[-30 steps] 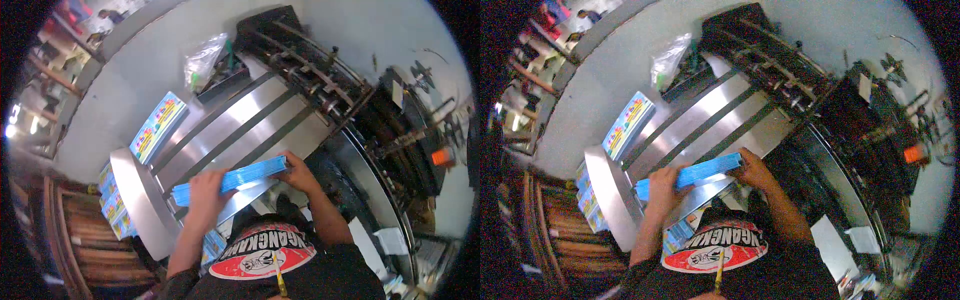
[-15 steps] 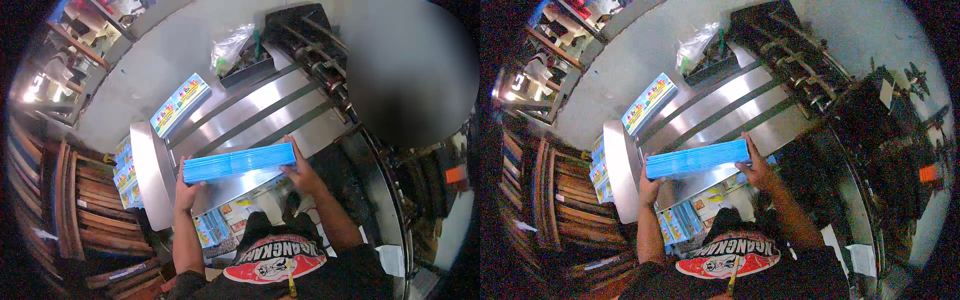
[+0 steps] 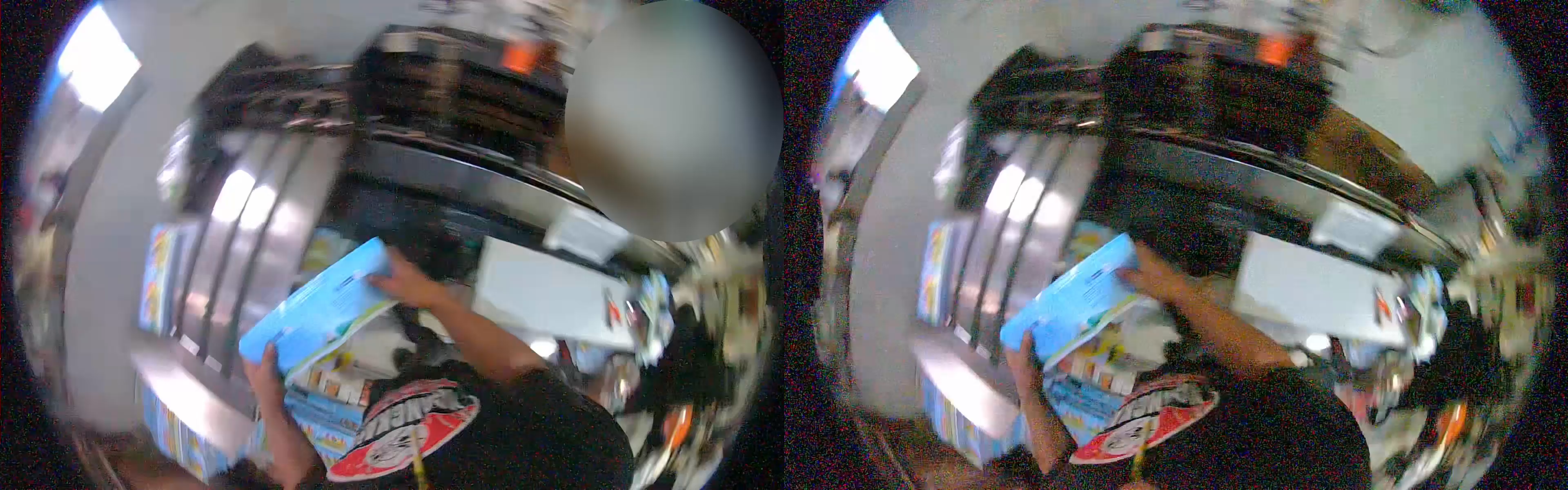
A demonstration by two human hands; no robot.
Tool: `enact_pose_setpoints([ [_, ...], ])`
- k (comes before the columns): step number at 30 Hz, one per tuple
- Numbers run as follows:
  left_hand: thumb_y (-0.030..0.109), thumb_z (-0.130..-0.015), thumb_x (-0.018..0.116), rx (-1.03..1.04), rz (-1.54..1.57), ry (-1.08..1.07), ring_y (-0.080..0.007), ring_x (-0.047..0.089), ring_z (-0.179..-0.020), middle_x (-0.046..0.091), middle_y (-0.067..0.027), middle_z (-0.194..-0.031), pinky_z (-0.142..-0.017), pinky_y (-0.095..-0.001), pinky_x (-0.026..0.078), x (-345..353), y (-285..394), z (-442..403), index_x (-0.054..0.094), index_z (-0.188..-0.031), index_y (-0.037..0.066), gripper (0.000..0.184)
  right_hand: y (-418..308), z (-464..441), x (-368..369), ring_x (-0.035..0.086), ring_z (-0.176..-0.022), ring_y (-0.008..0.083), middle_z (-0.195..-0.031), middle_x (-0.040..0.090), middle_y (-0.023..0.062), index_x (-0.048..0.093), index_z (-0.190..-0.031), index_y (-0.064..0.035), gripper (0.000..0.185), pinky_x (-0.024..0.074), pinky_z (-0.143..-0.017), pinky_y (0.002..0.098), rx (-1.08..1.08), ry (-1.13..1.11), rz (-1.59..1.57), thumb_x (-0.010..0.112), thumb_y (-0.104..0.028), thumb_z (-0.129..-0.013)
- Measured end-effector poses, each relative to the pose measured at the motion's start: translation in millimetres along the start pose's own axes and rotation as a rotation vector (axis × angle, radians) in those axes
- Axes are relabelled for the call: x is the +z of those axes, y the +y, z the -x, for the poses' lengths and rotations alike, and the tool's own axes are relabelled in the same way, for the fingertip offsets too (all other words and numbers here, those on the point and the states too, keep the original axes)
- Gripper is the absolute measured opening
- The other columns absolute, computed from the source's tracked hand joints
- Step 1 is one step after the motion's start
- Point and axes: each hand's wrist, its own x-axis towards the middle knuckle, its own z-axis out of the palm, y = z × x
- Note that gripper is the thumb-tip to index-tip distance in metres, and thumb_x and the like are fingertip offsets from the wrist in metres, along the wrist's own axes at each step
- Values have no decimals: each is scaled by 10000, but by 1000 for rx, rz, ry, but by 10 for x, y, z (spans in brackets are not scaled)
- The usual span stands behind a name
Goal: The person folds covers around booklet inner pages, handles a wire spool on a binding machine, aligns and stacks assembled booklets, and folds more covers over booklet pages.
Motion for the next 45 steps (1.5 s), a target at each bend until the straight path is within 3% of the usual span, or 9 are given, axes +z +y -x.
enact_pose_setpoints([
  [7, 165, -921, 603, -152, 247, -395, -283, 576, -1092, 566, -177, -1238, -953, -407, 447, 676, -39, 190, 464, -1296, -38, 449, -191, 1292, -931, 541, -1162, 362, -1307, 508, 183, 345, -1382, 4, 760, 449, -937, 456, 199, 68, 46, 717, -341, -817],
  [10, 192, -945, 569, -340, 681, -520, -324, 564, -1124, 524, -193, -1292, -965, -434, 453, 1249, -27, 431, 424, -1342, -26, 475, -53, 1787, -1083, 441, -1307, 304, -1445, 420, 142, 220, -1493, -77, 1120, 358, -1089, 470, -337, 65, -1327, 875, -368, -633],
  [14, 258, -967, 540, 18, 211, -817, -332, 525, -1189, 490, -171, -1344, -991, -469, 451, 2230, 70, 835, 393, -1380, 14, 502, -303, 1982, -637, 465, -1274, 333, -1387, 462, 182, 125, -1495, -47, 1104, 399, -1043, 469, -7, 758, 28, 839, -348, -707],
  [20, 304, -960, 572, -656, 440, -963, -264, 506, -1212, 512, -105, -1328, -1020, -419, 427, 3579, -306, 1450, 396, -1379, 63, 515, 893, 2491, -1361, 559, -1045, 166, -1150, 580, 91, 366, -1331, -40, 531, 475, -895, 333, 160, 991, -862, 650, -131, -891],
  [24, 310, -934, 625, -269, -145, -1038, -224, 497, -1190, 508, -136, -1331, -991, -361, 399, 4075, -819, 1606, 401, -1350, -2, 566, 1472, 3086, -2195, 566, -1030, 167, -1139, 587, 82, 397, -1313, -30, 485, 484, -873, 337, 184, 1053, -748, 630, -113, -895],
  [28, 475, -906, 604, 273, -613, -486, -292, 479, -1218, 485, -209, -1338, -1025, -359, 372, 4556, -1862, 1151, 397, -1340, -42, 707, 1958, 3404, -3506, 641, -865, 283, -937, 648, 153, 472, -1234, -67, 444, 508, -763, 385, 431, 710, -2, 658, -159, -842],
  [32, 514, -912, 572, -404, -526, -533, -334, 452, -1266, 477, -236, -1363, -1057, -392, 346, 4928, -2118, 931, 346, -1413, -44, 784, 2320, 3379, -4383, 646, -712, 390, -783, 648, 194, 497, -1204, -106, 439, 503, -621, 487, 300, 391, 546, 615, -201, -792],
  [35, 522, -927, 536, -301, -544, -471, -332, 483, -1230, 509, -233, -1327, -1034, -388, 367, 4987, -2464, 1047, 381, -1394, -43, 750, 2493, 3231, -4693, 654, -659, 371, -763, 660, 160, 506, -1215, -104, 432, 506, -577, 490, 226, 131, 672, 579, -178, -796],
  [45, 554, -968, 427, -20, -760, -360, -334, 572, -1125, 598, -235, -1226, -965, -380, 426, 4883, -2797, 914, 487, -1329, -49, 706, 3222, 3397, -3553, 655, -648, 296, -723, 640, 128, 595, -1072, 5, 339, 524, -515, 403, -139, 22, 792, 571, -137, -765],
])
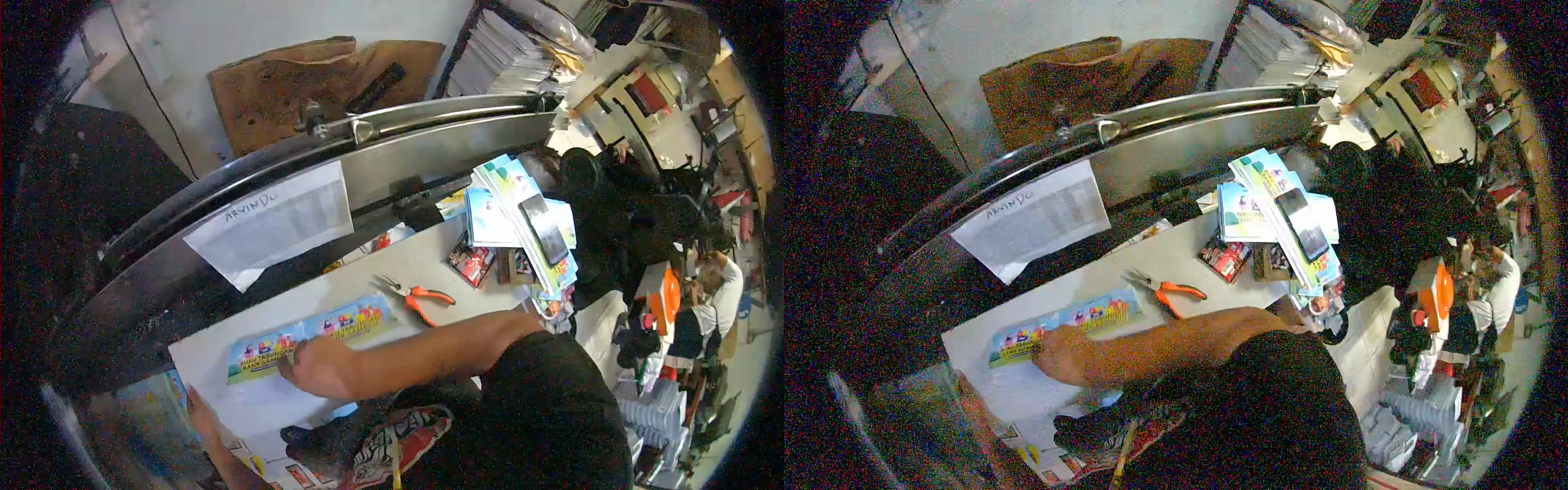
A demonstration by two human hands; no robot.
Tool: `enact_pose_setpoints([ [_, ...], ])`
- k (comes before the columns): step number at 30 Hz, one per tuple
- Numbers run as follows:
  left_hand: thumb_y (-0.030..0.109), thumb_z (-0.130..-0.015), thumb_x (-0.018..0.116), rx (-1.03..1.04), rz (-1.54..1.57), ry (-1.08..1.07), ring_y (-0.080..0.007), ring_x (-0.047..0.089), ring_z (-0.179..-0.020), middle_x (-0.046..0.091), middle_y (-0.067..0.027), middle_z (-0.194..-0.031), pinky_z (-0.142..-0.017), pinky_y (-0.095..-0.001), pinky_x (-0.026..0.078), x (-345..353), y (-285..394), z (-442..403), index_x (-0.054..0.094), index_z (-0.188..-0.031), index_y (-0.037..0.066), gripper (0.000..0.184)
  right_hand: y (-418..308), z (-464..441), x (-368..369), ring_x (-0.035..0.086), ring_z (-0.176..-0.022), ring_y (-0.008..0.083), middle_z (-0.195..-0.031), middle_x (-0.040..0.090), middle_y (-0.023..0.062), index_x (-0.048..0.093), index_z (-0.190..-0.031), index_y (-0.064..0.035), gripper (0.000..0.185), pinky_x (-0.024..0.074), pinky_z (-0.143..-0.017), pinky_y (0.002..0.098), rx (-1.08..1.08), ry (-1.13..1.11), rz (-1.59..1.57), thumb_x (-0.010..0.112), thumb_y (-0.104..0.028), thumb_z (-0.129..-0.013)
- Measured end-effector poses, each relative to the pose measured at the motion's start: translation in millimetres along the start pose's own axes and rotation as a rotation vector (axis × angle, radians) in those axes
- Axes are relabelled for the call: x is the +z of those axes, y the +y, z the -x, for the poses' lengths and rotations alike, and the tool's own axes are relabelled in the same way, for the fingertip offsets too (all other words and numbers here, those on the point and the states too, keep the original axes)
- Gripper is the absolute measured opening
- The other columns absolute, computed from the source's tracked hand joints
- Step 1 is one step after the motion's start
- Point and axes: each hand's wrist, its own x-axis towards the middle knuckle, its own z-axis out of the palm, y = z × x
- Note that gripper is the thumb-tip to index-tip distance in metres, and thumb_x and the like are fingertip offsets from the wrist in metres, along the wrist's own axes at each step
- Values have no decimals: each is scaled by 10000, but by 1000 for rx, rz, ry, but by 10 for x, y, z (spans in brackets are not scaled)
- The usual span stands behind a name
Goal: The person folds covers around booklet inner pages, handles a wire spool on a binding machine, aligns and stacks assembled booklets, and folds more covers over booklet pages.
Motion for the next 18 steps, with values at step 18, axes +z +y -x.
enact_pose_setpoints([
  [18, 349, -973, 511, 421, -142, 642, -399, 543, -1088, 536, -288, -1194, -924, -455, 451, 708, 177, 2848, 470, -1260, -79, 518, 30, 851, 870, 498, -1094, 270, -1165, 514, 123, 561, -1170, -4, 620, 499, -830, 370, -60, 280, -152, 725, -390, -715],
])
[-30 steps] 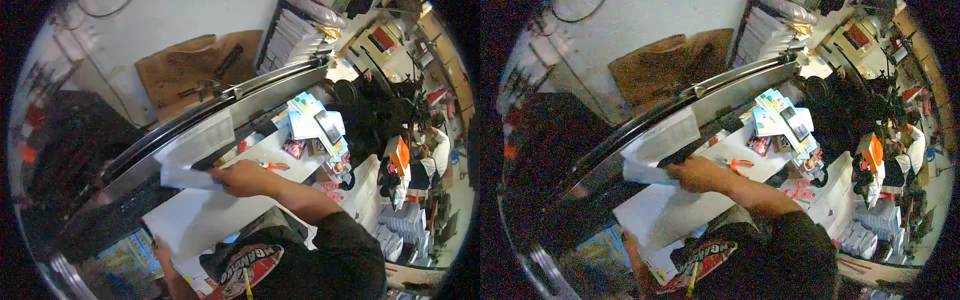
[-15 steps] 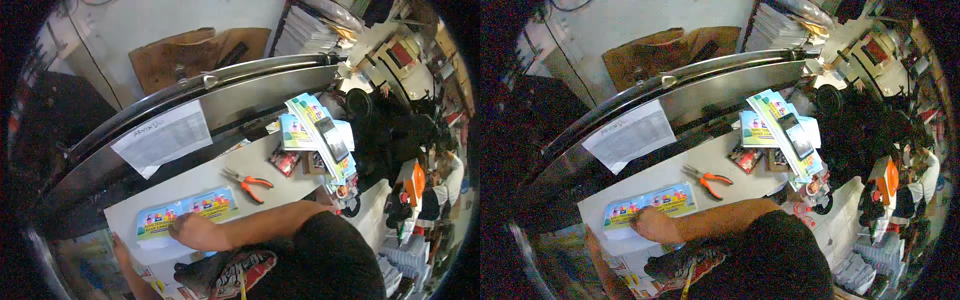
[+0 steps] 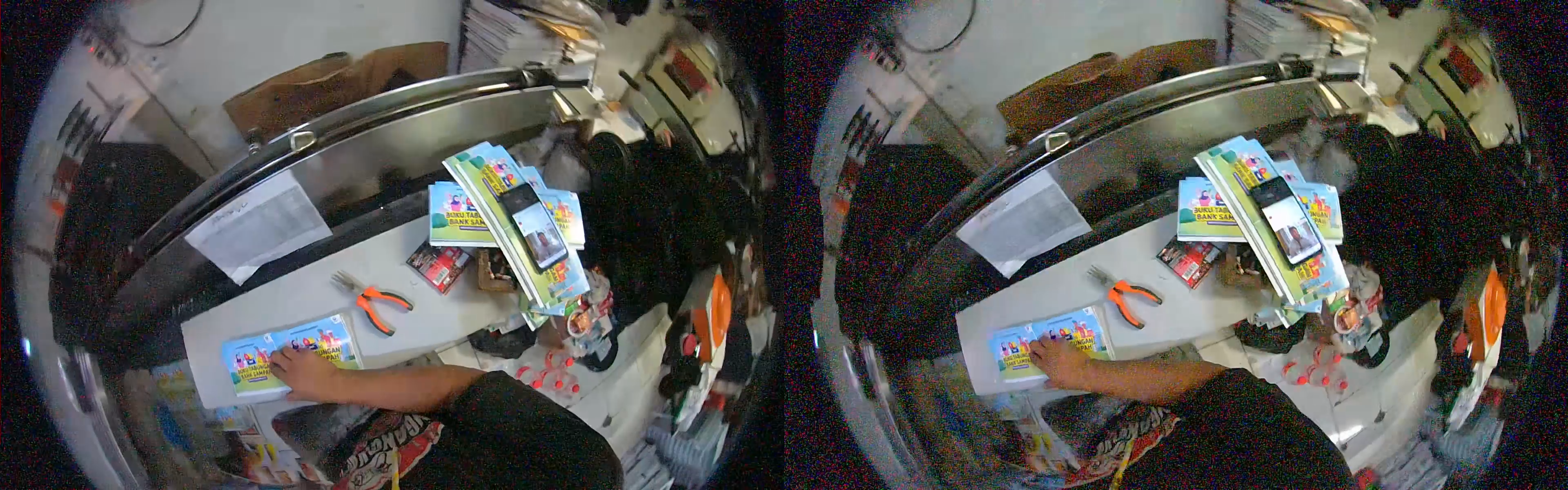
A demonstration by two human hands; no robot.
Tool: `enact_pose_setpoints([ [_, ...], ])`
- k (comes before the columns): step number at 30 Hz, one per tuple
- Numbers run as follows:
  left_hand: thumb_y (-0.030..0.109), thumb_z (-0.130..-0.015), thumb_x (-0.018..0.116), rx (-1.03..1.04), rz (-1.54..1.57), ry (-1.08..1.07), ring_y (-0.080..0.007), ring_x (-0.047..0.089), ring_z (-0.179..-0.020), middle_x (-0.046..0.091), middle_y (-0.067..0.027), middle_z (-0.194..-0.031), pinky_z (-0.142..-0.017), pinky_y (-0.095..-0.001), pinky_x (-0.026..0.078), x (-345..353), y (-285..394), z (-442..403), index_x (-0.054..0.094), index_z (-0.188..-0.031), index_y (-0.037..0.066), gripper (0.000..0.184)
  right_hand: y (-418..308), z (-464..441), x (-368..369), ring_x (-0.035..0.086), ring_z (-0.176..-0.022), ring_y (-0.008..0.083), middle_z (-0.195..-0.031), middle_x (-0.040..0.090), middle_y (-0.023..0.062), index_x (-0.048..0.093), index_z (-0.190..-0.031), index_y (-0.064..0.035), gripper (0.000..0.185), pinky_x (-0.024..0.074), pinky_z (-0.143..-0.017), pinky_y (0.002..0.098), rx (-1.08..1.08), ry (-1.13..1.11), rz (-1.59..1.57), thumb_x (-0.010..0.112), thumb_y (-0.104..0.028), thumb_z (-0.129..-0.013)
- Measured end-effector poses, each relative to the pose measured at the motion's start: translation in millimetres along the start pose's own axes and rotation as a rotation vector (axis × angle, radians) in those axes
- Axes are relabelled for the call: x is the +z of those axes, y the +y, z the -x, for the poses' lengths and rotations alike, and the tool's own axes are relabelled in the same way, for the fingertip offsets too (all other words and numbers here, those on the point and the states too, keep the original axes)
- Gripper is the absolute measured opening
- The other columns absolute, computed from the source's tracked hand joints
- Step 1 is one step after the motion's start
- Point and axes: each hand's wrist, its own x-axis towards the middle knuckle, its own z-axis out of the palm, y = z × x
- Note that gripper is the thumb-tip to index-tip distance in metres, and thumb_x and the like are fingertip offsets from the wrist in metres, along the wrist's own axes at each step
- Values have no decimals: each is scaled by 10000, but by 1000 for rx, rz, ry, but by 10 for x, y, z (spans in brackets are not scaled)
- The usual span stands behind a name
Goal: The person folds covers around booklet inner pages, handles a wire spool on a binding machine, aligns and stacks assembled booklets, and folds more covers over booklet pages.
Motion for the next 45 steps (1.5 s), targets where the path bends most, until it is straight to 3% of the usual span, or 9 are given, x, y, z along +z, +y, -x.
enact_pose_setpoints([
  [10, 324, -965, 516, -322, -9, -449, -384, 561, -1018, 562, -257, -1119, -879, -448, 469, 622, -922, 731, 503, -1196, -57, 446, -44, -162, 1, 570, -1016, 333, -1115, 552, 168, 587, -1145, -40, 545, 496, -860, 442, 72, -70, -20, 700, -437, -788],
  [16, 309, -960, 518, -475, -55, -561, -375, 571, -976, 578, -239, -1075, -852, -444, 479, 887, -1537, 869, 523, -1158, -44, 404, -52, -227, 5, 602, -911, 320, -1051, 582, 147, 594, -1146, -55, 623, 509, -746, 441, 122, -160, -18, 809, -397, -672],
  [23, 291, -955, 521, -534, -46, -697, -365, 584, -928, 597, -217, -1022, -821, -439, 491, 954, -1899, 845, 547, -1113, -29, 357, -121, -324, -45, 585, -847, 342, -1066, 577, 167, 571, -1134, -54, 567, 490, -682, 445, 45, -205, -56, 787, -307, -675],
  [29, 275, -950, 524, -494, -14, -706, -356, 594, -886, 612, -199, -978, -794, -435, 502, 1103, -1928, 870, 567, -1075, -15, 319, -169, -254, -8, 562, -894, 355, -1085, 571, 169, 561, -1151, -77, 586, 485, -713, 475, 112, -193, 95, 788, -277, -648],
  [35, 260, -945, 527, -399, 34, -690, -347, 605, -844, 628, -181, -933, -768, -431, 512, 1170, -2222, 1020, 586, -1037, -2, 284, -156, -1, 69, 509, -1092, 366, -1214, 529, 181, 537, -1191, -70, 636, 429, -889, 501, 220, -79, 128, 800, -273, -649],
  [36, 257, -945, 527, -367, 40, -687, -346, 607, -837, 631, -178, -925, -763, -430, 514, 1214, -2309, 1029, 590, -1031, 0, 278, -339, -142, -32, 494, -1132, 369, -1262, 514, 177, 535, -1208, -76, 643, 409, -924, 505, 176, -48, 335, 797, -290, -662],
  [40, 247, -941, 529, -16, -42, -601, -340, 614, -809, 641, -165, -895, -745, -427, 521, 1726, -3023, 1049, 603, -1005, 9, 257, -477, 30, -54, 465, -1196, 372, -1346, 486, 145, 530, -1253, -97, 621, 372, -986, 528, 261, -157, 445, 750, -346, -729],
  [43, 227, -945, 526, -511, 767, -395, -319, 629, -806, 657, -136, -914, -739, -447, 524, 1546, -2557, 445, 600, -997, 4, 241, -474, 142, -72, 464, -1210, 362, -1362, 477, 136, 529, -1257, -92, 616, 368, -1003, 530, 174, -150, 446, 735, -363, -744],
  [45, 166, -953, 518, -411, 675, -273, -279, 633, -810, 662, -120, -924, -721, -420, 536, 1444, -2470, 211, 594, -1015, -10, 202, -540, 144, -84, 464, -1214, 357, -1363, 474, 140, 528, -1251, -78, 621, 368, -1013, 525, 156, -127, 413, 736, -367, -741],
])
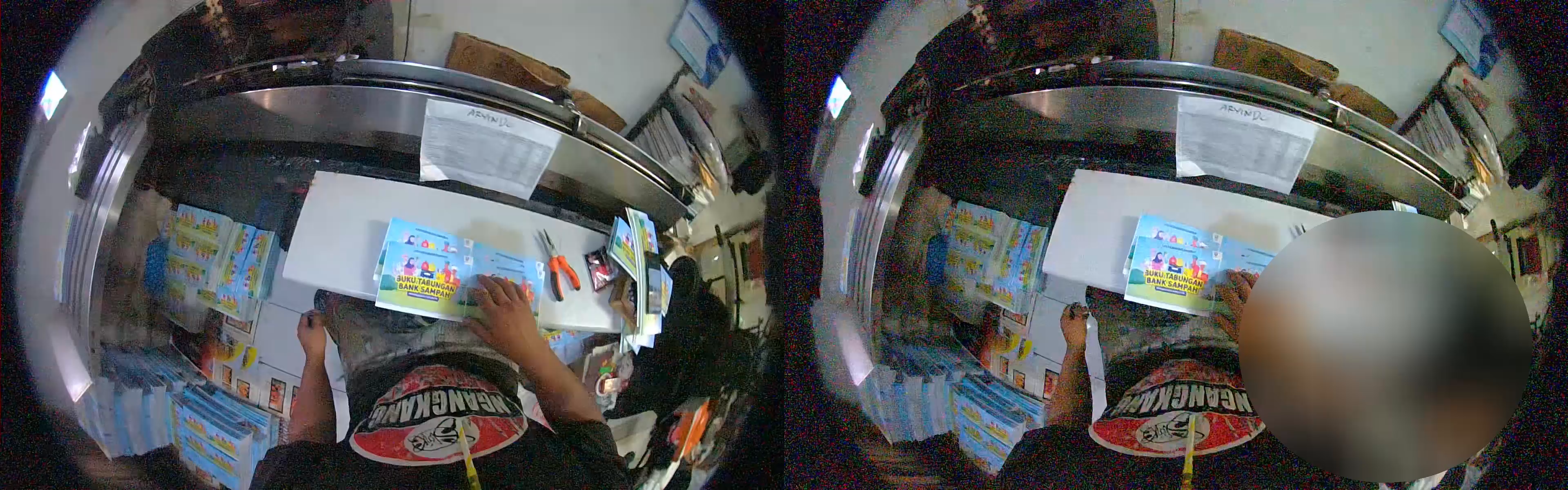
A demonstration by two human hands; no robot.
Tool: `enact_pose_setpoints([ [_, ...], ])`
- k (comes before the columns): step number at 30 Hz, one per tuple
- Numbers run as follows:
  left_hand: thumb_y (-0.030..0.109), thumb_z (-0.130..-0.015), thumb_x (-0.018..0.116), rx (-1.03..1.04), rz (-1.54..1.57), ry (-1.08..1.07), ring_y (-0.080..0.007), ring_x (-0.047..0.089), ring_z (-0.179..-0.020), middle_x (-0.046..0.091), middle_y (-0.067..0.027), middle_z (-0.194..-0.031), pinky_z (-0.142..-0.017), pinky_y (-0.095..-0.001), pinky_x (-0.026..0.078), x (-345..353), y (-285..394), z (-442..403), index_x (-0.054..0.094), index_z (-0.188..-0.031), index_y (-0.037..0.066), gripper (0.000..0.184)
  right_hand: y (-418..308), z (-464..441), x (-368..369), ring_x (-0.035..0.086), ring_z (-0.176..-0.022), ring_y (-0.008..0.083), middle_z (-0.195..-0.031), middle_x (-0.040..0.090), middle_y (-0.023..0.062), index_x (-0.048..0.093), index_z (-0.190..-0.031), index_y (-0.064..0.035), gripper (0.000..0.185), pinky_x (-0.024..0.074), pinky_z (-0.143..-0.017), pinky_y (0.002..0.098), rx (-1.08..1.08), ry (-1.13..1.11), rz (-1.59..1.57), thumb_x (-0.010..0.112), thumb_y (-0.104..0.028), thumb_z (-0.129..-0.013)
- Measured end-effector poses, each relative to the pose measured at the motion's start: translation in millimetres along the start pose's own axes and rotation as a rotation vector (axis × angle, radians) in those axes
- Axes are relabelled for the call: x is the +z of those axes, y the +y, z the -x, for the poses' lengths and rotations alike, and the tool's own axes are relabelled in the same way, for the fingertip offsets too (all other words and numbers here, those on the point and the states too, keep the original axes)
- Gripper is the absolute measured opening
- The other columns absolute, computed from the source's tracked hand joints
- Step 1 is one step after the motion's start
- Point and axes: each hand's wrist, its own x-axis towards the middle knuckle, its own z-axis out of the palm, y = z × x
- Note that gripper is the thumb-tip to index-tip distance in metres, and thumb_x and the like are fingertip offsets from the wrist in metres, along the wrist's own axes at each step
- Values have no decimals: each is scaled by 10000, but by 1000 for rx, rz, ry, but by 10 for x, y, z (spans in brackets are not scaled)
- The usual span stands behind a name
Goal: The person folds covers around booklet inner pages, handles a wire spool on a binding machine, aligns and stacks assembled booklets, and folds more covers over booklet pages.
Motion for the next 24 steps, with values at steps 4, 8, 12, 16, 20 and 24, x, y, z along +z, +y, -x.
enact_pose_setpoints([
  [4, 40, -946, 517, -72, 191, 73, -158, 612, -827, 640, -117, -892, -679, -287, 527, -156, 992, -35, 559, -1091, -26, 165, -81, -64, -99, 477, -1192, 344, -1309, 505, 145, 528, -1210, -31, 626, 408, -981, 487, 35, -12, -5, 737, -381, -735],
  [8, 58, -948, 522, 49, 139, 231, -167, 603, -800, 631, -119, -907, -681, -294, 517, -339, 1724, -171, 539, -1108, -30, 183, -76, -87, -67, 505, -1163, 329, -1270, 527, 133, 538, -1208, -49, 577, 461, -914, 474, 22, -46, 58, 706, -379, -766],
  [12, 103, -947, 546, 186, 35, 274, -173, 582, -839, 609, -120, -982, -768, -312, 487, -280, 2472, -442, 517, -1153, -34, 249, 79, -276, -332, 589, -1059, 354, -1218, 578, 162, 526, -1253, -81, 501, 496, -903, 464, -37, -247, -3, 643, -288, -813],
  [16, 180, -922, 605, 368, -76, 159, -239, 580, -991, 603, -180, -1083, -890, -356, 449, 173, 3001, -936, 501, -1236, -42, 398, 328, -716, -747, 681, -822, 373, -970, 688, 184, 565, -1256, -155, 395, 548, -768, 490, -83, -363, -33, 521, -141, -864],
  [20, 309, -891, 635, 628, -495, 150, -325, 531, -1150, 564, -234, -1210, -971, -435, 404, 647, 2649, -1391, 449, -1315, -47, 584, 756, -1607, -1575, 672, -840, 374, -967, 678, 202, 589, -1222, -140, 359, 543, -759, 490, 106, 80, 181, 491, -124, -878],
  [24, 472, -859, 608, 207, -775, 98, -385, 449, -1248, 478, -243, -1337, -1029, -532, 323, 834, 3232, -1074, 362, -1384, -39, 773, 1031, -2498, -1852, 584, -1137, 308, -1285, 584, 106, 596, -1259, -187, 493, 502, -900, 429, -3, 801, 321, 544, 8, -809],
])
